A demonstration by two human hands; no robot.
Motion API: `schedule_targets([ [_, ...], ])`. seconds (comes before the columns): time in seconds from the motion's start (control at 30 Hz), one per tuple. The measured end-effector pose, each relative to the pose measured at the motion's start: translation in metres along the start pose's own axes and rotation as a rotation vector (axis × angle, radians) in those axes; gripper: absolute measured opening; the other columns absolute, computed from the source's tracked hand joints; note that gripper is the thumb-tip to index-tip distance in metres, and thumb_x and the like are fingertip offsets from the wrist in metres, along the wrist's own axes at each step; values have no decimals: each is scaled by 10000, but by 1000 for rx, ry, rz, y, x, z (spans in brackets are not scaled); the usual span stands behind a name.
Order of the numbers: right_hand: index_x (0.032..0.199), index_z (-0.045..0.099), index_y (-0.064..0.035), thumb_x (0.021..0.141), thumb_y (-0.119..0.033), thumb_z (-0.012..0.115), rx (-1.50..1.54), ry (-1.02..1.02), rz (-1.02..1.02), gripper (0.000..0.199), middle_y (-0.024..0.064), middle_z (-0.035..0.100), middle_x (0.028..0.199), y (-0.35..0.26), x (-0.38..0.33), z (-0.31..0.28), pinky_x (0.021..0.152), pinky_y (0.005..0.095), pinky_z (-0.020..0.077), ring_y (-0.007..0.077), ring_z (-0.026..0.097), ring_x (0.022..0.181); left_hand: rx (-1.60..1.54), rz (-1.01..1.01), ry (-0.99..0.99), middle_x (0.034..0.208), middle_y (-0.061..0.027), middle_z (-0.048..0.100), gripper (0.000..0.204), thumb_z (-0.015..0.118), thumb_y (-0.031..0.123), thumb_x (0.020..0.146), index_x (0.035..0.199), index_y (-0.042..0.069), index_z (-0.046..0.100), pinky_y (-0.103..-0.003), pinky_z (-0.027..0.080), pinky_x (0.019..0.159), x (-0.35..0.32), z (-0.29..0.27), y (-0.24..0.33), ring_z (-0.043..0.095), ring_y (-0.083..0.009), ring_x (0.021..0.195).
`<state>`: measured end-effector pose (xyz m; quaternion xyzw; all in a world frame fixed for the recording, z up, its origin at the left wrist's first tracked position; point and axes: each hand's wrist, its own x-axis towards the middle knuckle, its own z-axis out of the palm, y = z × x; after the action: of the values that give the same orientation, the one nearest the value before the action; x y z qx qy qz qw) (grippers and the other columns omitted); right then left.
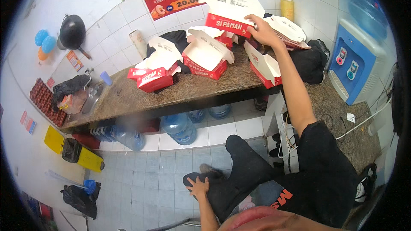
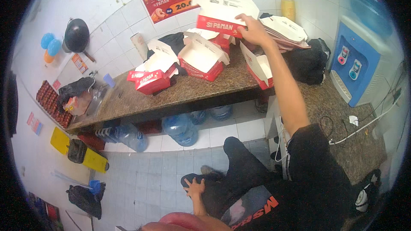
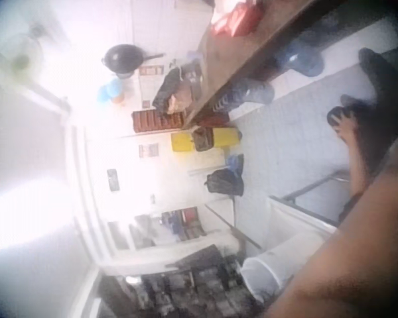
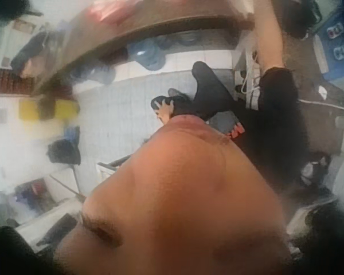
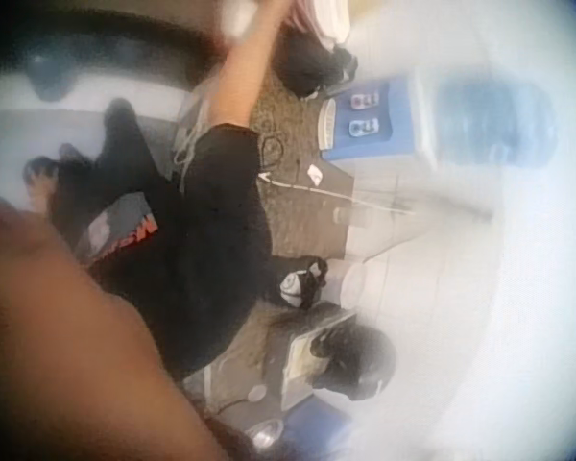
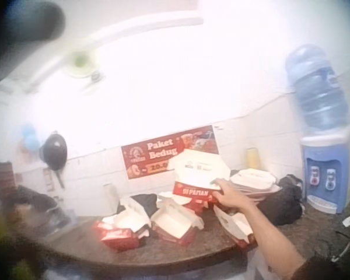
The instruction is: The person sits at a counter and repeatedly assembles red and white cardboard food boxes. They pick up flat-packed box components, fold the sides, and interlock the flaps to form the box structure. The person handles the boxes one at a time, stacking the completed units on the counter.
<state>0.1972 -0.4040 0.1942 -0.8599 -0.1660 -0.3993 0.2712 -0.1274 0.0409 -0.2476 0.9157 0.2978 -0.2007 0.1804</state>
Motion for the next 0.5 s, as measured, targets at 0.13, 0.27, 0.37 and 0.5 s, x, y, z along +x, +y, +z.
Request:
schedule_targets([
  [0.13, 1257, 598, -37, 895, -243, 656, -111, 96, -63, 420, 221, 618, 1287, 58, 4, 31, 1058, 448, 441, 383, 566, 1240, -17, -29, -6, 1703, -139, 36, 735, 534, 648, 916, 1534, 259, 448, -748, 318, 1071, 3, -3, -9, 142, -587, 1474],
  [0.27, 1225, 604, -31, 896, -240, 655, -245, 95, 126, 394, 223, 639, 1239, 96, -5, 6, 1030, 447, 458, 380, 589, 1197, -12, -45, 13, 1702, -143, 36, 737, 537, 650, 913, 1532, 259, 452, -742, 326, 1069, 6, -1, -19, 151, -583, 1472],
  [0.37, 1197, 615, -32, 887, -284, 677, -424, 99, 197, 404, 224, 665, 1182, 184, -10, -30, 990, 446, 486, 382, 623, 1144, 1, -37, -11, 1702, -146, 28, 732, 545, 647, 911, 1528, 263, 458, -739, 343, 1057, 5, 0, -10, 160, -582, 1469],
  [0.5, 1182, 645, -41, 872, -407, 723, -509, -74, 310, 486, 221, 697, 1163, 255, -21, -47, 940, 438, 520, 371, 667, 1089, 38, -56, -12, 1702, -144, 13, 721, 556, 644, 908, 1521, 274, 467, -736, 363, 1040, 9, 0, -8, 170, -587, 1463],
])
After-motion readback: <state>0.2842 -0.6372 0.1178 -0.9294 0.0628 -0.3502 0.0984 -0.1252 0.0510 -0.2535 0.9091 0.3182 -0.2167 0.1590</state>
